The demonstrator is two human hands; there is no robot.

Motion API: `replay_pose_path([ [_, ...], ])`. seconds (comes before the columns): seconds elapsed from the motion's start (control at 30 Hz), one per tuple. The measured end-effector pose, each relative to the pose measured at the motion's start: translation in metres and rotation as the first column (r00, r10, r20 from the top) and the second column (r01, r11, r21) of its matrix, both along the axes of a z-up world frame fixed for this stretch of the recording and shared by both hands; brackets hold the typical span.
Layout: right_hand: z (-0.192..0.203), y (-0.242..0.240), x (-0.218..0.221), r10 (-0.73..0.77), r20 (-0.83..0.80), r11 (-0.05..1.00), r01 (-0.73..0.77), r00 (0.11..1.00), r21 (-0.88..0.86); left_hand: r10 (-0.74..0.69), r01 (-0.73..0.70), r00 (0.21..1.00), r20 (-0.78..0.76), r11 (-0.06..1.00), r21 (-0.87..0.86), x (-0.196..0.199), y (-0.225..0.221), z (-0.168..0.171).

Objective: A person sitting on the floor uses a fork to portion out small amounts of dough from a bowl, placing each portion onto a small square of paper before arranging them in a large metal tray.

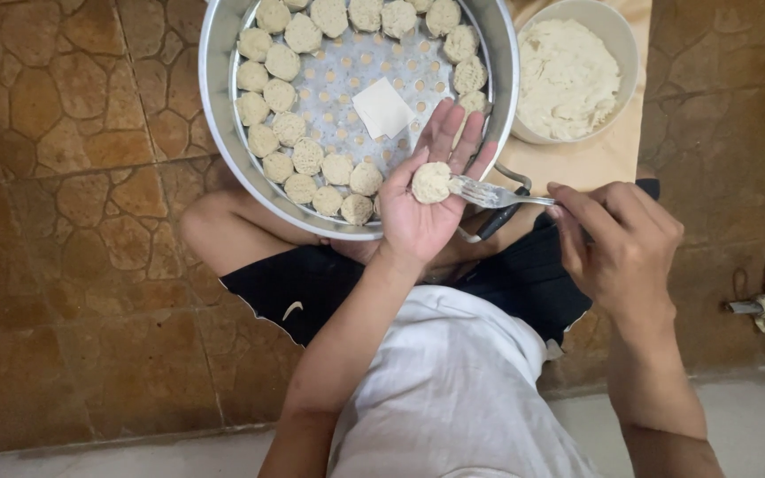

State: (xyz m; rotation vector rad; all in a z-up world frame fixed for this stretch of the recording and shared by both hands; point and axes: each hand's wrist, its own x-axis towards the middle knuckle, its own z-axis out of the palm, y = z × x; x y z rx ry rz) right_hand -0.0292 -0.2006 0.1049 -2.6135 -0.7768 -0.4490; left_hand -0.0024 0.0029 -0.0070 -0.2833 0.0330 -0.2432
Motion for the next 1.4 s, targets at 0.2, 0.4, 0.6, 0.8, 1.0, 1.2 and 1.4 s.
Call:
replay_pose_path([
  [0.2, -0.005, -0.005, 0.001, -0.023, 0.093, 0.996, 0.031, 0.995, -0.081, -0.167, 0.278, 0.9, -0.402, 0.932, 0.234, 0.013, 0.011, 0.07],
  [0.4, -0.003, -0.011, -0.006, -0.036, 0.131, 0.998, 0.041, 0.991, -0.036, -0.018, 0.017, 1.0, -0.01, 0.999, -0.029, 0.001, 0.0, -0.006],
  [0.6, -0.005, -0.003, -0.001, -0.009, 0.056, 0.997, 0.012, 0.998, -0.07, 0.01, -0.007, 1.0, -0.024, 0.989, 0.146, 0.003, 0.001, 0.011],
  [0.8, -0.001, -0.023, -0.005, -0.072, -0.087, 0.997, 0.075, 0.994, 0.025, -0.007, 0.02, 0.996, -0.088, 0.989, 0.146, 0.002, 0.003, 0.011],
  [1.0, -0.017, -0.075, 0.012, -0.326, -0.041, 0.92, 0.307, 0.945, -0.242, -0.013, 0.024, 0.996, -0.092, 0.993, 0.118, 0.005, 0.004, 0.017],
  [1.2, -0.038, -0.107, 0.044, -0.271, 0.305, 0.692, 0.405, 0.913, -0.598, 0.003, 0.023, 0.987, -0.16, 0.986, 0.164, 0.005, 0.004, 0.016],
  [1.4, -0.032, -0.099, 0.072, -0.208, 0.352, 0.659, 0.397, 0.913, -0.639, -0.022, 0.045, 0.996, -0.087, 0.964, 0.264, 0.004, 0.006, 0.019],
])
